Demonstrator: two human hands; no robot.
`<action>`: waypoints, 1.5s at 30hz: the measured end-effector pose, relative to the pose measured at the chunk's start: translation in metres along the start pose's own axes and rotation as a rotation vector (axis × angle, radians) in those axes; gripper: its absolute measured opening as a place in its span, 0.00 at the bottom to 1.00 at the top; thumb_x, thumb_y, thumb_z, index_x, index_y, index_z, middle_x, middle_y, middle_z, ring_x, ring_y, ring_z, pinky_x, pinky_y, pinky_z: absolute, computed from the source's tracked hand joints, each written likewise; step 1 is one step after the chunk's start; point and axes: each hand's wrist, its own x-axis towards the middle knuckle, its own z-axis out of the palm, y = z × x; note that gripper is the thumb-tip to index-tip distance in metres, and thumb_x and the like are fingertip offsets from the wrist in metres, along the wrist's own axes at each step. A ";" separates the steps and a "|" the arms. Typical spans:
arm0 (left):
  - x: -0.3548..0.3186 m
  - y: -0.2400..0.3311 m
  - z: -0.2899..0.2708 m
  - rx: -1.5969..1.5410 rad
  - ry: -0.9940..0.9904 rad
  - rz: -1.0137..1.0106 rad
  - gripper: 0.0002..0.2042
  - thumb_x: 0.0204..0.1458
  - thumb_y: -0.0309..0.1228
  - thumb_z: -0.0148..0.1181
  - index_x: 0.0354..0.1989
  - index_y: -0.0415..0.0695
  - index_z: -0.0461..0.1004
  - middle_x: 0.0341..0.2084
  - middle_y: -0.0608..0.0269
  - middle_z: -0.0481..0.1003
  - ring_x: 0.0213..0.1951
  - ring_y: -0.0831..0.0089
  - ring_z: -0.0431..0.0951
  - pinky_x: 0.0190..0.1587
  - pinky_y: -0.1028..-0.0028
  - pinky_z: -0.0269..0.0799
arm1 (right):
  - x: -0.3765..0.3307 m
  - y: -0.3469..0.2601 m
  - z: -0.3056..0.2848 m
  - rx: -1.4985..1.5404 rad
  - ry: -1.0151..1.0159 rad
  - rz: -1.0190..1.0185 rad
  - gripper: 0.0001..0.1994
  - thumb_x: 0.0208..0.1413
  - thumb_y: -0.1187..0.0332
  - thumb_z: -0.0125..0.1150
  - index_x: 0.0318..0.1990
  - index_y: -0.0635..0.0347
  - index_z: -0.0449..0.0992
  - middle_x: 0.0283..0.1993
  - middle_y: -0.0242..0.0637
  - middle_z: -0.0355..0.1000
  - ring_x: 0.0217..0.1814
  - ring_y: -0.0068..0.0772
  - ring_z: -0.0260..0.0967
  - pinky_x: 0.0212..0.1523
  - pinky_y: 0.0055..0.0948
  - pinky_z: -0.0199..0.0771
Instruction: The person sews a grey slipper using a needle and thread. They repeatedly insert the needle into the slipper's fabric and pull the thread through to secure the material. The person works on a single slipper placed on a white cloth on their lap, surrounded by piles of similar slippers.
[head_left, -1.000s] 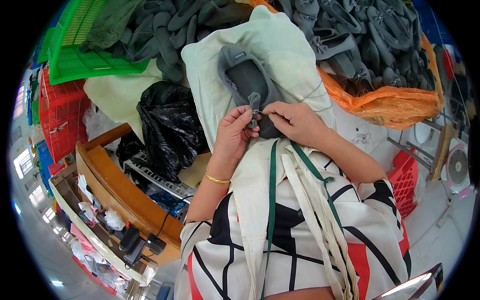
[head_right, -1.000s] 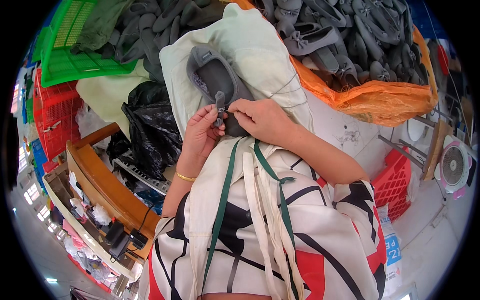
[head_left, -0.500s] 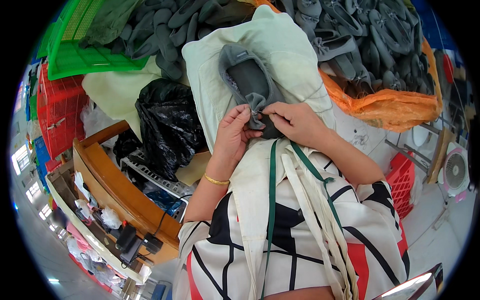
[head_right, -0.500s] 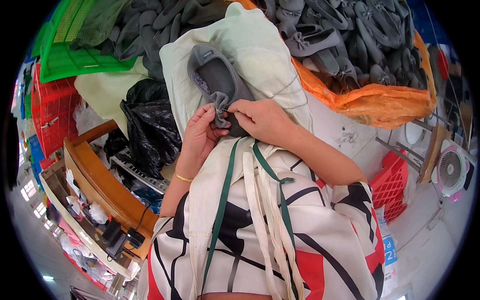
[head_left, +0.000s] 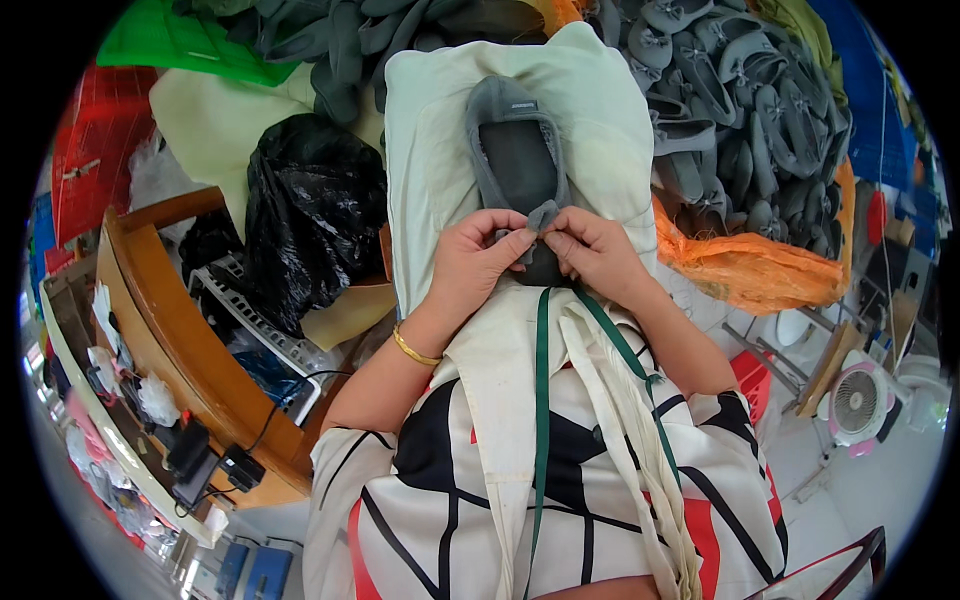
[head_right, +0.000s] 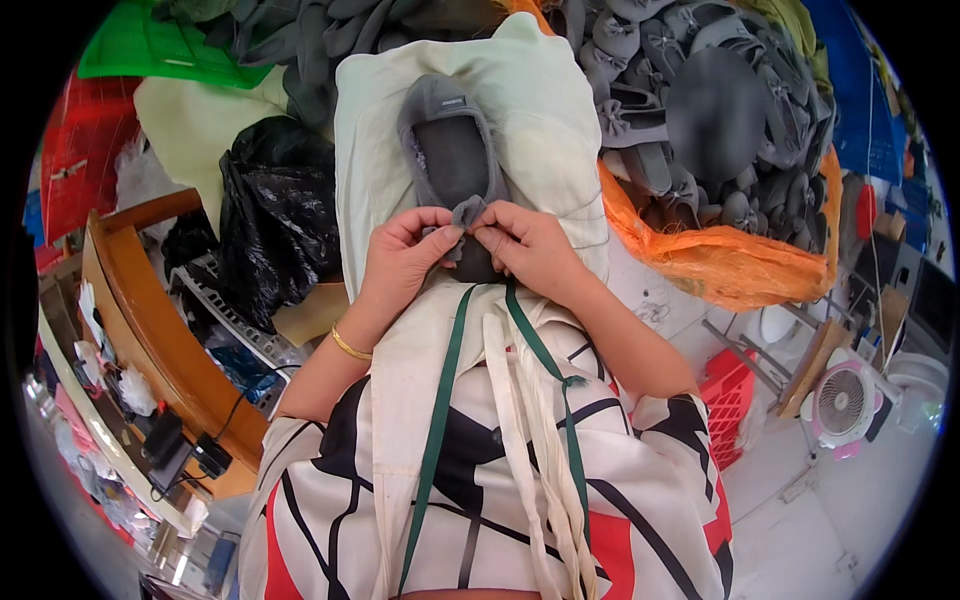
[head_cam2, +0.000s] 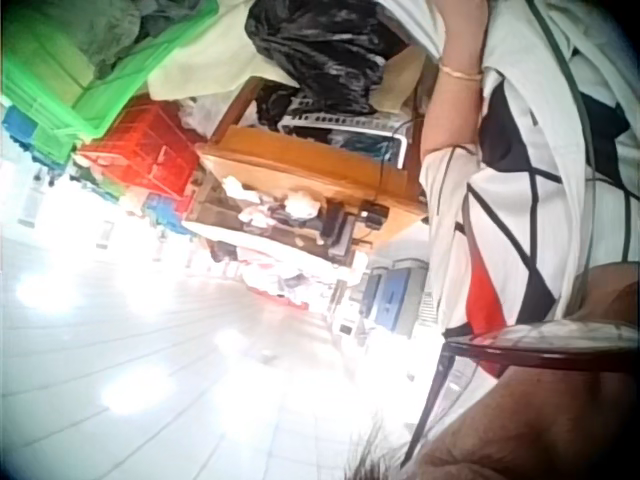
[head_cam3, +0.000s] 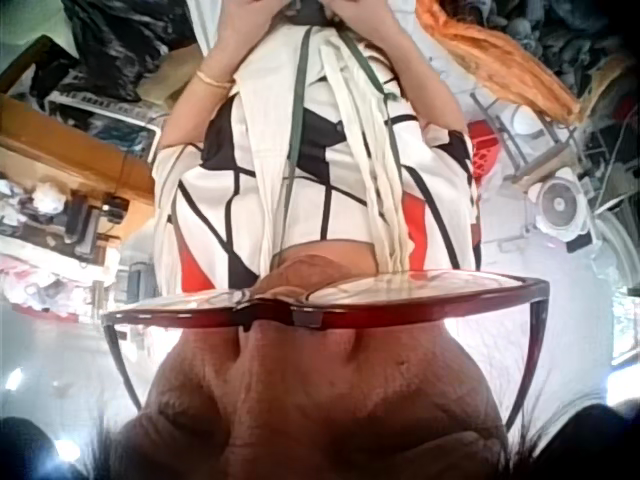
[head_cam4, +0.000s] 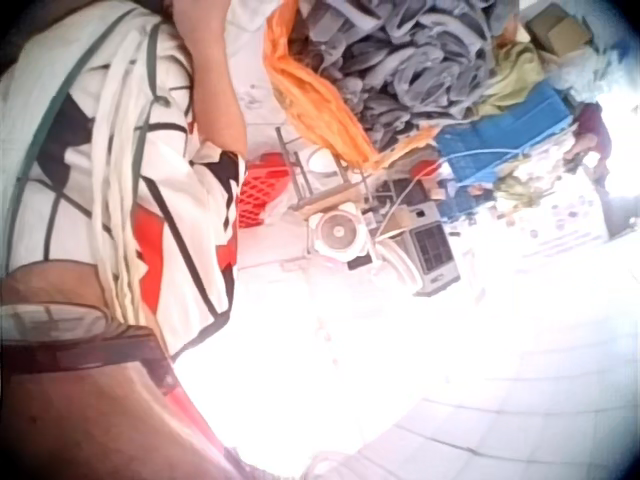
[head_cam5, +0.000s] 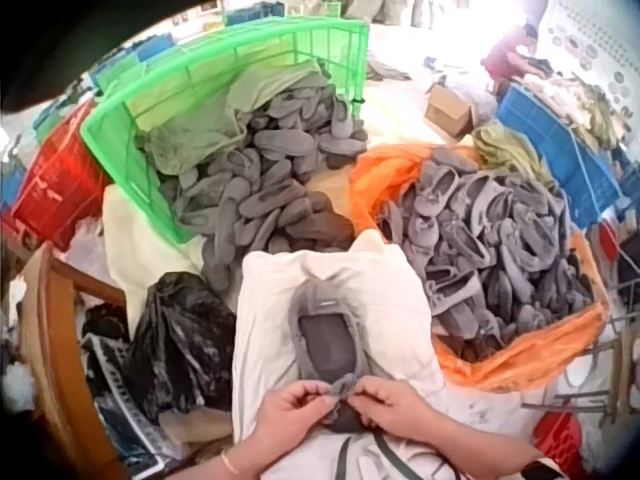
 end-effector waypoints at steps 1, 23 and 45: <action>-0.001 0.002 0.001 0.008 0.012 -0.008 0.10 0.57 0.29 0.65 0.43 0.37 0.78 0.31 0.69 0.77 0.31 0.85 0.75 0.31 0.83 0.74 | 0.001 0.001 0.002 -0.008 0.021 -0.002 0.05 0.64 0.70 0.56 0.40 0.62 0.75 0.25 0.27 0.70 0.24 0.14 0.65 0.26 0.18 0.66; 0.002 -0.004 -0.005 -0.094 -0.064 0.041 0.10 0.54 0.25 0.67 0.43 0.39 0.76 0.32 0.70 0.76 0.28 0.87 0.72 0.31 0.84 0.71 | 0.007 0.004 -0.006 0.046 -0.085 -0.068 0.04 0.64 0.74 0.55 0.42 0.63 0.75 0.37 0.23 0.71 0.40 0.12 0.63 0.42 0.17 0.64; 0.005 -0.004 -0.007 -0.025 -0.050 0.018 0.08 0.54 0.26 0.67 0.40 0.38 0.78 0.27 0.70 0.77 0.25 0.87 0.73 0.27 0.84 0.69 | 0.012 -0.010 0.013 -0.015 0.032 -0.048 0.15 0.62 0.68 0.57 0.53 0.63 0.66 0.30 0.28 0.69 0.30 0.12 0.64 0.30 0.16 0.64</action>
